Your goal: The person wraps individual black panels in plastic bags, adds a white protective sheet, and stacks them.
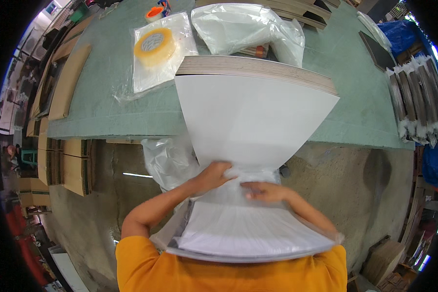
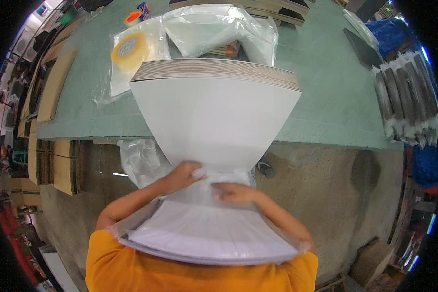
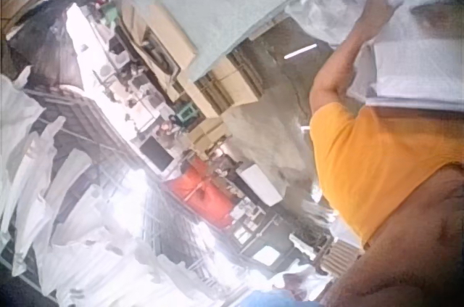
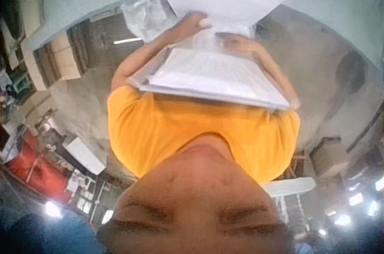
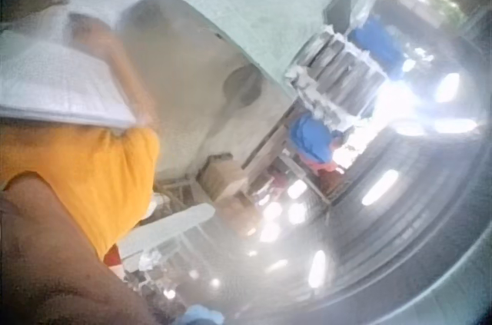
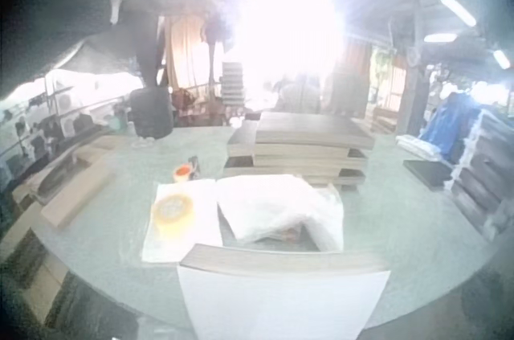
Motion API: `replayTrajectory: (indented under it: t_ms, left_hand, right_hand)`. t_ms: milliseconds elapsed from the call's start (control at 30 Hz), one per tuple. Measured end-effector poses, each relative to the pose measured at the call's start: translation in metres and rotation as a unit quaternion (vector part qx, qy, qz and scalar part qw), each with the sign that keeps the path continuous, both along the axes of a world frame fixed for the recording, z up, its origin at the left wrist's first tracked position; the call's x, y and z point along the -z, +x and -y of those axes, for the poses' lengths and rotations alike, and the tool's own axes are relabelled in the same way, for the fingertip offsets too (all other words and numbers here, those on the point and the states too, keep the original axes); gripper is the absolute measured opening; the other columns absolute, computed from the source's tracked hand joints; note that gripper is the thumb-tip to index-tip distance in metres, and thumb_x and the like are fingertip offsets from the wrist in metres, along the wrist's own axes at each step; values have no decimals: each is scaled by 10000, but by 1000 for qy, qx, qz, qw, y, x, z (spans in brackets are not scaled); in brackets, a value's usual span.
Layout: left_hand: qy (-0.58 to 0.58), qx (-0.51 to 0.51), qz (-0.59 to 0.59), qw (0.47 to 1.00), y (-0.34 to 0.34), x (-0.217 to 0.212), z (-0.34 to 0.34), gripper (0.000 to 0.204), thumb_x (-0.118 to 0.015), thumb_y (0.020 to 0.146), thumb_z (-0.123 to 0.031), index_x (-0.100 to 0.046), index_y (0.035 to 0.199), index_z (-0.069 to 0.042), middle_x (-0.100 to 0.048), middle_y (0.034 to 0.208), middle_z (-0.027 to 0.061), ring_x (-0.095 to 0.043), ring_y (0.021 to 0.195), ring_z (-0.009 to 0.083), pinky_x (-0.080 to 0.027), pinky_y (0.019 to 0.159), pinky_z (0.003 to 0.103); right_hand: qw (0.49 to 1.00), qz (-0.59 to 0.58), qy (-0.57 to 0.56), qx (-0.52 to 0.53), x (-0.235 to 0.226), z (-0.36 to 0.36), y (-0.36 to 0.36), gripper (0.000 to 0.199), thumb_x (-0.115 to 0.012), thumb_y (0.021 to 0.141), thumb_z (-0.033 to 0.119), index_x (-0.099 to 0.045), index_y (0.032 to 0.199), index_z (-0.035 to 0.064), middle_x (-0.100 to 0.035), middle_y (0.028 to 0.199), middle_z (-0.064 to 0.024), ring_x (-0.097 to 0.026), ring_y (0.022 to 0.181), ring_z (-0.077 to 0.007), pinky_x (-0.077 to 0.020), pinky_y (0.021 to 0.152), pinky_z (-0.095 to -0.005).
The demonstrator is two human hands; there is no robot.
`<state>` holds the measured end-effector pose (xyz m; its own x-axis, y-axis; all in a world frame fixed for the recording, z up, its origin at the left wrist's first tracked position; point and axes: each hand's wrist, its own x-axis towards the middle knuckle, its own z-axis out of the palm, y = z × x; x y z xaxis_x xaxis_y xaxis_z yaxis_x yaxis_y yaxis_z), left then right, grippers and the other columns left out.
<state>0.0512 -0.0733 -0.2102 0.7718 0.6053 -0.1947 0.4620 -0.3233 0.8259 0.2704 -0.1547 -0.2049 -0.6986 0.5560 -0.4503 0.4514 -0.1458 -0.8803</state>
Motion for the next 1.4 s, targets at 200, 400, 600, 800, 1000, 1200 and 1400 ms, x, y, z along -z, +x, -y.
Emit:
replayTrajectory:
  t_ms: [200,400,600,800,1000,1200,1400]
  left_hand:
    - [-71,-152,233,958,43,-152,-55,422,-462,850,-397,-526,839,20,-550,697,80,-561,625,154,-453,566,277]
    - [6,-232,217,948,18,-173,-71,413,-457,853,-402,-540,857,3,-573,748,88,-561,646,148,-452,570,282]
    - [107,-177,160,965,41,-173,-46,382,-515,831,-383,-561,835,-4,-545,652,63,-488,596,94,-404,548,241]
    - [3,-131,185,974,28,-181,-51,217,-647,748,-178,-573,877,-20,-570,743,37,-499,697,79,-413,625,228]
    - [-2,-71,138,988,32,-175,-49,222,-606,756,-90,-565,963,-19,-587,844,48,-539,811,111,-430,706,243]
    - [-133,-249,264,922,-16,-185,-66,199,-534,806,-120,-557,959,5,-550,720,33,-524,648,119,-431,624,254]
    - [-27,-151,212,965,-8,-178,-54,257,-618,749,-179,-564,939,-14,-523,673,3,-476,584,97,-410,567,254]
  right_hand:
    - [937,-209,-43,276,-109,-68,-10,303,-635,760,194,-541,940,-30,-600,797,-50,-539,703,-105,-429,629,-234]
    - [966,-214,58,136,-116,-66,11,211,-655,732,140,-577,857,-11,-598,748,-31,-533,650,-89,-414,605,-224]
    - [927,-220,-7,305,-136,-65,-18,230,-689,692,146,-571,822,-3,-577,734,-14,-528,666,-80,-427,627,-232]
    - [945,-247,93,195,-125,-63,22,262,-685,699,136,-540,866,-5,-565,759,-37,-528,731,-96,-427,650,-235]
    - [926,-145,128,323,-137,-65,6,293,-686,693,116,-535,912,-7,-533,739,-28,-498,711,-83,-403,618,-223]
    - [971,-95,20,218,-122,-53,50,259,-664,699,57,-547,917,-15,-533,780,-28,-486,698,-67,-414,614,-218]
    - [908,-263,-26,325,-112,-46,41,227,-626,740,134,-506,861,-16,-551,776,-65,-530,690,-109,-437,578,-228]
